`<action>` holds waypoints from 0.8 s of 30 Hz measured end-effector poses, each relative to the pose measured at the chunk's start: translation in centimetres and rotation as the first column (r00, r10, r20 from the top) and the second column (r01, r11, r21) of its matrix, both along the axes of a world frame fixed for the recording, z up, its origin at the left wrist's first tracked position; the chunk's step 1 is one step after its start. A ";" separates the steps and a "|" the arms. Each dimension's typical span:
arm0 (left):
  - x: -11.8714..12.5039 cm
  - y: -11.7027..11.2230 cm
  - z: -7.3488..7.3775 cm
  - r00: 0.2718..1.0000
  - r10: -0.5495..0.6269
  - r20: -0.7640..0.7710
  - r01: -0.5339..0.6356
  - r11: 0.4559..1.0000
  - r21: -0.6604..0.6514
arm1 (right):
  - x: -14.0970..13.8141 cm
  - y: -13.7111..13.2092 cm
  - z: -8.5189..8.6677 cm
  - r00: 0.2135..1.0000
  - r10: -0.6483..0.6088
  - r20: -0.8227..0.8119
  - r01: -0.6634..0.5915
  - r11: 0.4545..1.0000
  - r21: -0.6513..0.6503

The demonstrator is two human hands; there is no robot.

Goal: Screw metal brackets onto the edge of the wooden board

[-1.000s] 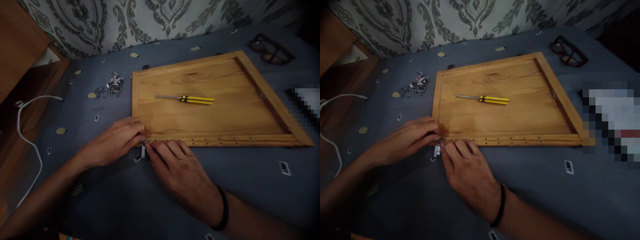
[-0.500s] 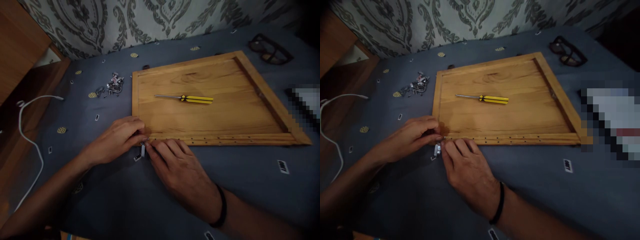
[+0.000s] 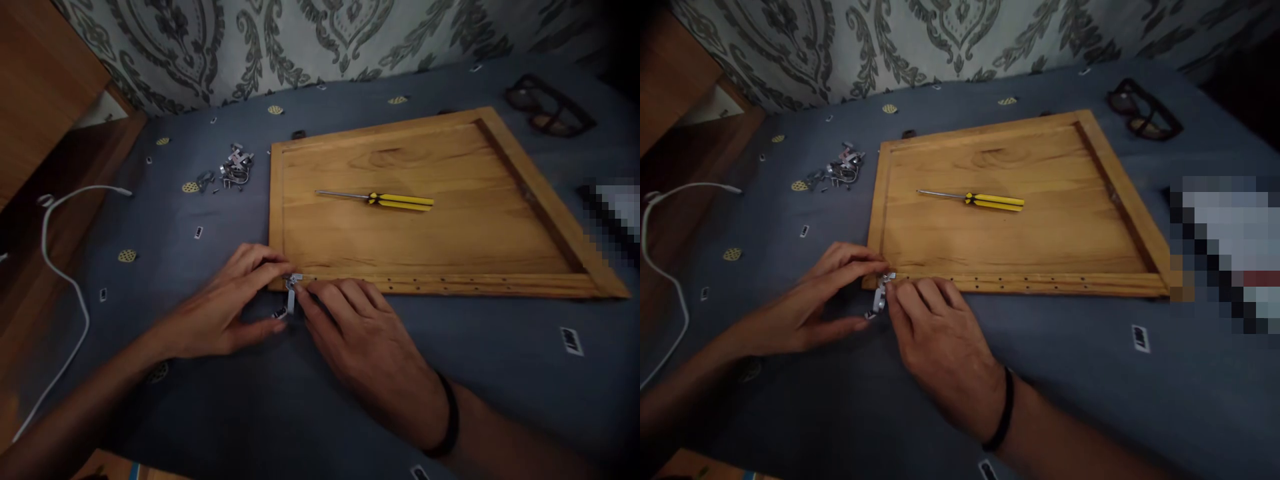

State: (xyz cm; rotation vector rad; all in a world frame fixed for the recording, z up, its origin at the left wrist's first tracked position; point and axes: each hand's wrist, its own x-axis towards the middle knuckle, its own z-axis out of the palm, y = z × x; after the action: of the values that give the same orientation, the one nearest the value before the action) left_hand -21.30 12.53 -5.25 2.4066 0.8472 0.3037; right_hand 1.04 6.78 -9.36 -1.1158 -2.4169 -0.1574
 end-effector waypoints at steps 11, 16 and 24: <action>0.7 -0.6 -1.4 0.996 0.077 -0.036 -0.068 0.976 0.207 | -0.2 0.0 0.2 1.000 -0.008 -0.014 0.008 1.000 -0.001; 0.3 -0.5 -1.3 0.998 0.061 0.004 -0.060 0.980 0.190 | 0.0 0.1 0.2 1.000 -0.001 -0.023 0.001 1.000 -0.009; 0.2 -0.4 -1.8 0.995 0.095 0.026 -0.098 0.983 0.158 | 0.4 0.1 0.4 0.999 0.007 -0.035 -0.009 0.999 -0.053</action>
State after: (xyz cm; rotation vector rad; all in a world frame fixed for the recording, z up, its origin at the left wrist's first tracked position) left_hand -21.07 12.12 -7.02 2.5091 0.9662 0.4456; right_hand 1.40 6.85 -8.92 -1.1230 -2.4072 -0.0713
